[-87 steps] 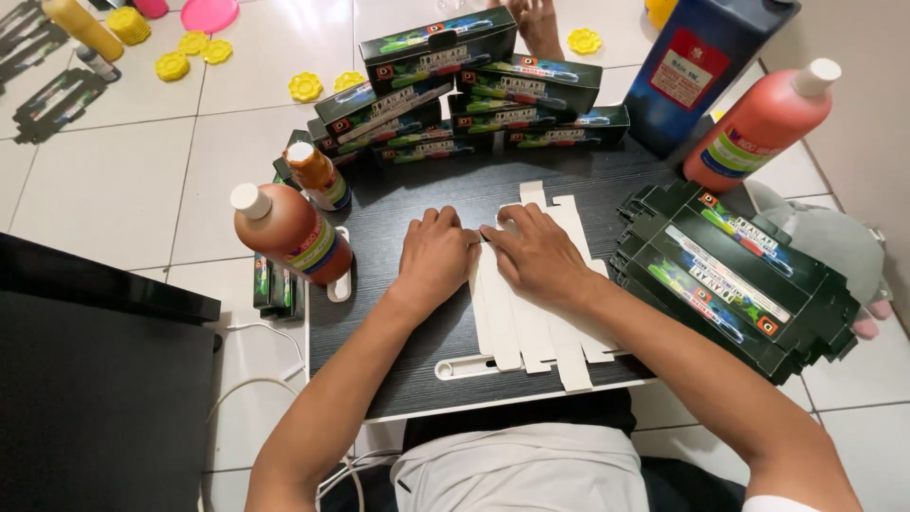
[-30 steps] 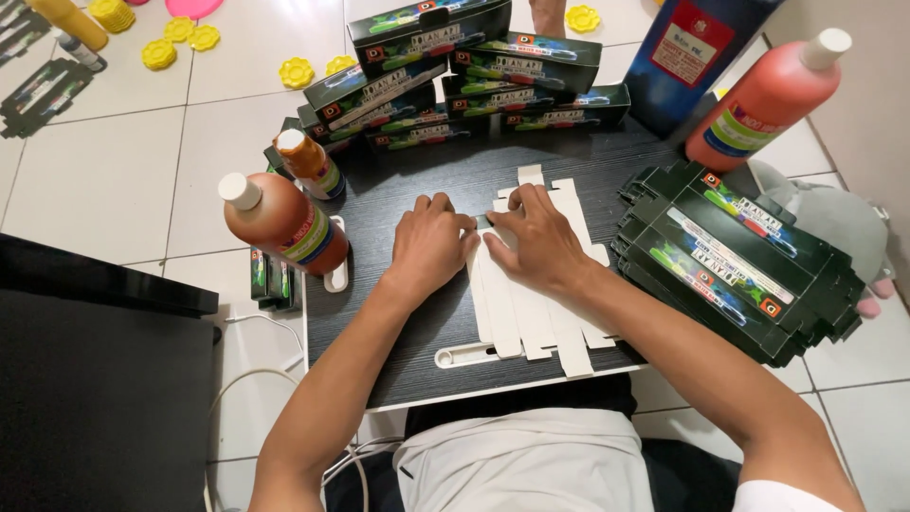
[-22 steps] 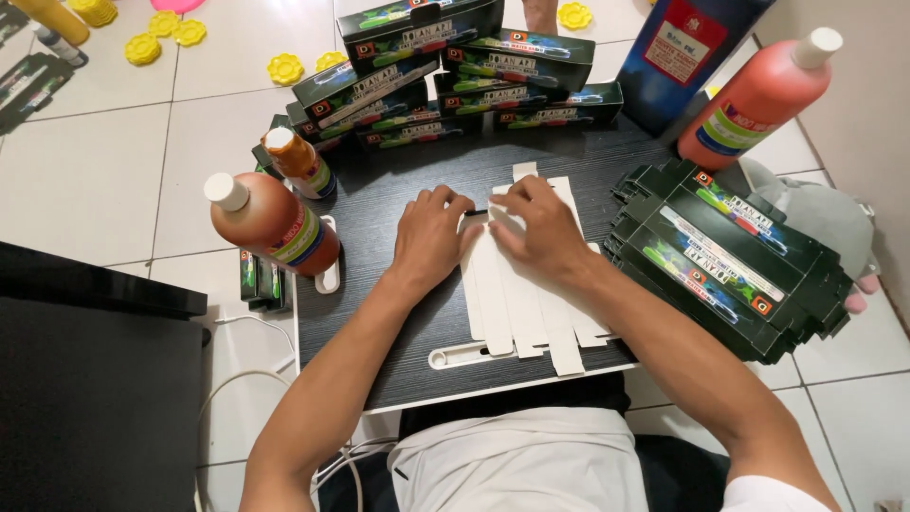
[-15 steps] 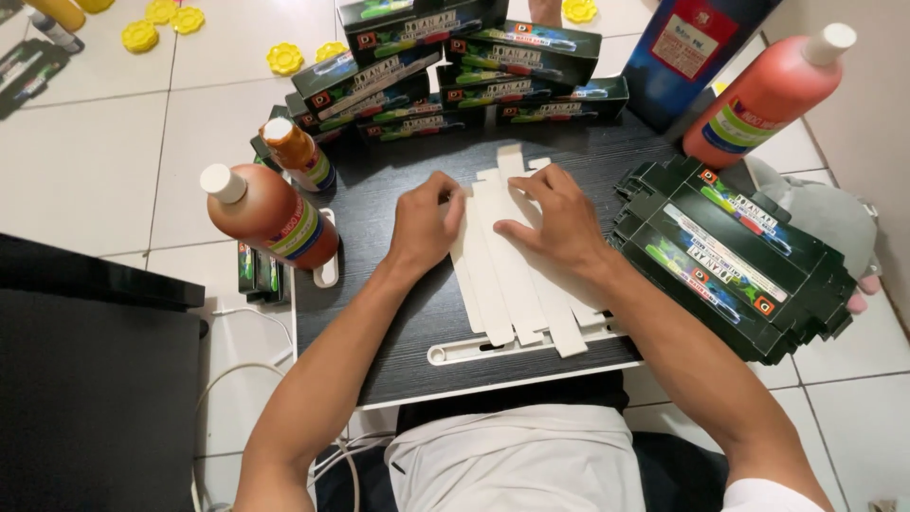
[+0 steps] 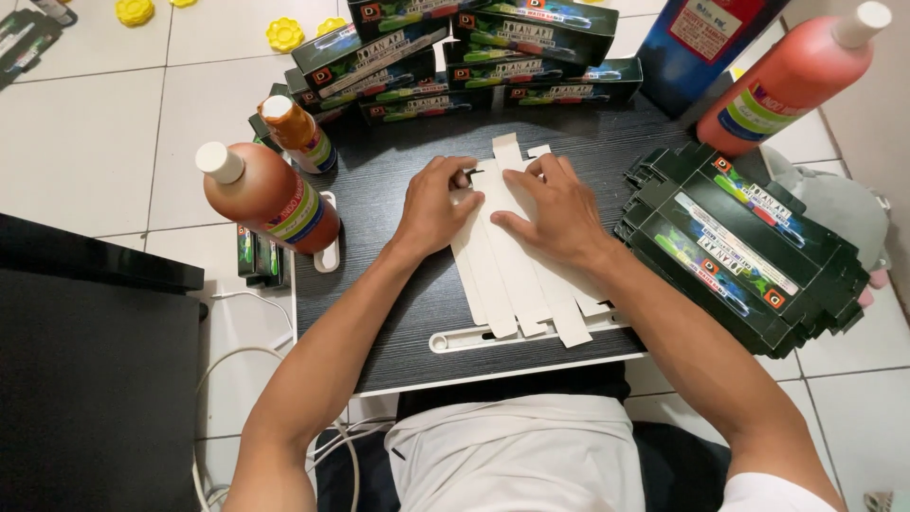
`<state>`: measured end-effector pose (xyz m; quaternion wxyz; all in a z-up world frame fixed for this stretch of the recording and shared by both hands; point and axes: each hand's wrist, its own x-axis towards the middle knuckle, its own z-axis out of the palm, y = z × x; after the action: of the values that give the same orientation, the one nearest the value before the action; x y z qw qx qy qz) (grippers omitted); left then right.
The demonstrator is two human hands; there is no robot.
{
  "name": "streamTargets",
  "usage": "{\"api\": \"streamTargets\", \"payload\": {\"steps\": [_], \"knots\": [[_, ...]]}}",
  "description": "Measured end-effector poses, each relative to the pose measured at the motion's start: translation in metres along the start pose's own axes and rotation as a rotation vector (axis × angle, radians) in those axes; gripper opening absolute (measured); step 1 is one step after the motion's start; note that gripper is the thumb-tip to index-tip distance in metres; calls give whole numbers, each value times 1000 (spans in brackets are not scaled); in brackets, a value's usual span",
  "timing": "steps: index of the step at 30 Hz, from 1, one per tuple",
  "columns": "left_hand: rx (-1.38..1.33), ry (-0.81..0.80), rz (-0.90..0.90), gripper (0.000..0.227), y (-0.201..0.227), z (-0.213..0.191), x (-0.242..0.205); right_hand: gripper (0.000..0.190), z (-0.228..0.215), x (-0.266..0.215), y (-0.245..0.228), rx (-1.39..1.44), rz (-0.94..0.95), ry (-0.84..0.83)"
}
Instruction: The person is folding flat cardboard templates into small rectangular boxes.
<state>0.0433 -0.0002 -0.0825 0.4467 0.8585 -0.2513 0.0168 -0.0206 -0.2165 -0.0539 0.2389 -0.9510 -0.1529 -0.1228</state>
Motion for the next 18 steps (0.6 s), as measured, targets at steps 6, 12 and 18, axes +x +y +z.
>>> {"api": "streamTargets", "payload": {"steps": [6,12,18], "knots": [[20,-9,8,42,4,2,-1,58,0,1,-4,-14,-6,20],[95,18,80,24,-7,11,0,61,-3,3,-2,-48,18,-56],[335,-149,297,21,7,-12,-3,63,-5,1,-5,-30,23,-70]]}}
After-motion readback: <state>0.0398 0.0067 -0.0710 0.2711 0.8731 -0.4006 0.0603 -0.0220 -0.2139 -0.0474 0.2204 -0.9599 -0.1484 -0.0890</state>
